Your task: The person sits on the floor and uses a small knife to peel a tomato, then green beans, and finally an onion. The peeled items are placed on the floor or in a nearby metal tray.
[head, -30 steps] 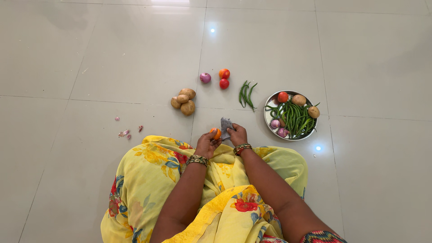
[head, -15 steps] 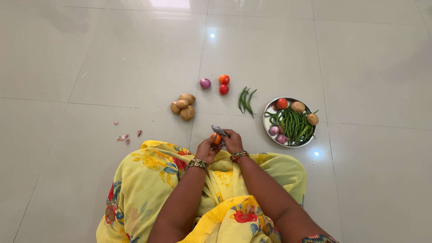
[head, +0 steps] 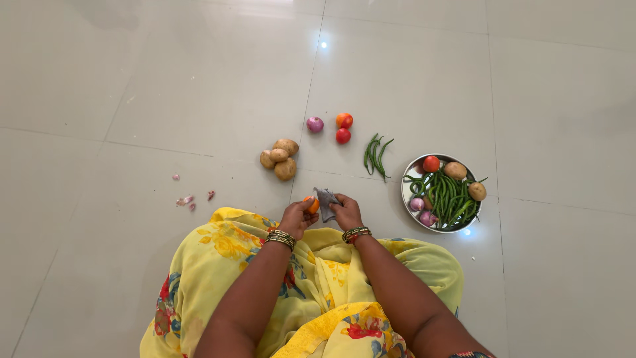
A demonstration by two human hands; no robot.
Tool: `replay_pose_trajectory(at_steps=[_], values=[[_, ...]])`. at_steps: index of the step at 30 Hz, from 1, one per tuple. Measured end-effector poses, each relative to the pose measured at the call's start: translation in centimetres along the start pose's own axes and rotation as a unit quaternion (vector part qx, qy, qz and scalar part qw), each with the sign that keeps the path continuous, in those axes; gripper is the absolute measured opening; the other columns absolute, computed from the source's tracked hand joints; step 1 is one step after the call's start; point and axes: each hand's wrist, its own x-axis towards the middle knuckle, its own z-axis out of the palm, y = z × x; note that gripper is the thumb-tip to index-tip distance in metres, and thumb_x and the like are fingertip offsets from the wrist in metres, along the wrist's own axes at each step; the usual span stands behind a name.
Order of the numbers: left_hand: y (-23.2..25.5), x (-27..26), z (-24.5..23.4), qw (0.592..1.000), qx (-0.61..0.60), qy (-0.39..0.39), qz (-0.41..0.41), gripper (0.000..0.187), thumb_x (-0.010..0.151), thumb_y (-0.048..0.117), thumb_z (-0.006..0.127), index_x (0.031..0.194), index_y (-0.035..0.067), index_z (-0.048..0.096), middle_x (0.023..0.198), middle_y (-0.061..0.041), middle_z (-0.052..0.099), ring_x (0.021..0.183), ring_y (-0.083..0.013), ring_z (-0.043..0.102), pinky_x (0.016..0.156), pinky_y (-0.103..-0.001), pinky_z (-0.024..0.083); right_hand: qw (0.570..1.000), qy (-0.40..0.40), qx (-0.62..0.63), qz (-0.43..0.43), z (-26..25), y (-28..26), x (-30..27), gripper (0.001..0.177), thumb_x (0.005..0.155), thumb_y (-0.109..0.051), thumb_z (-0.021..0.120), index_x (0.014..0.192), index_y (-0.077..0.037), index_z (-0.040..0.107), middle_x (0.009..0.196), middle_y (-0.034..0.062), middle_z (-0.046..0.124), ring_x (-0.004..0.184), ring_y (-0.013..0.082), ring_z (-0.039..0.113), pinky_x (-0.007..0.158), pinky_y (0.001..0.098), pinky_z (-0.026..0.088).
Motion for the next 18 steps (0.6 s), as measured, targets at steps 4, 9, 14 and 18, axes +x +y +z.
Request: replay_pose_trajectory(at_steps=[4,9,14,18], values=[[-0.1,0.4,1.5,1.000,0.004,0.022,-0.005,0.047,0.089,0.033,0.077,0.119,0.003,0.059,0.100,-0.010,0.065,0.081,-0.0210,0.064,0.074,-0.035,0.058,0.999,0.009,-0.011,-0.051,0.0,0.1,1.5,0.027,0.091,-0.006,0.065,0.116,0.002,0.073,0.096,0.0067,0.076,0.080,0.0118,0.066,0.072,0.0289,0.054],[0.3,0.8,2.0,1.000,-0.004,0.014,0.023,0.050,0.088,0.034,0.078,0.121,0.003,0.057,0.100,-0.010,0.064,0.080,-0.0196,0.063,0.072,-0.033,0.056,0.994,0.013,-0.079,-0.080,0.7,-1.0,2.4,0.025,0.091,-0.005,0.063,0.113,0.000,0.072,0.098,0.0068,0.074,0.085,0.0137,0.069,0.077,0.0299,0.057],[1.5,1.2,1.9,0.998,-0.050,-0.003,0.030,0.051,0.088,0.031,0.079,0.123,0.003,0.055,0.102,-0.011,0.066,0.082,-0.0199,0.065,0.074,-0.035,0.058,0.969,-0.010,-0.134,-0.209,1.2,-2.0,3.2,0.026,0.089,0.000,0.062,0.112,0.003,0.072,0.108,0.0077,0.071,0.096,0.0170,0.069,0.086,0.0304,0.054],[2.3,1.0,2.7,0.998,-0.058,-0.015,0.028,0.050,0.087,0.031,0.077,0.123,0.004,0.056,0.102,-0.010,0.067,0.082,-0.0197,0.067,0.076,-0.034,0.059,0.983,-0.005,-0.089,-0.158,0.6,-1.6,3.6,0.025,0.091,-0.002,0.063,0.115,0.002,0.071,0.106,0.0063,0.071,0.093,0.0136,0.066,0.084,0.0281,0.054]])
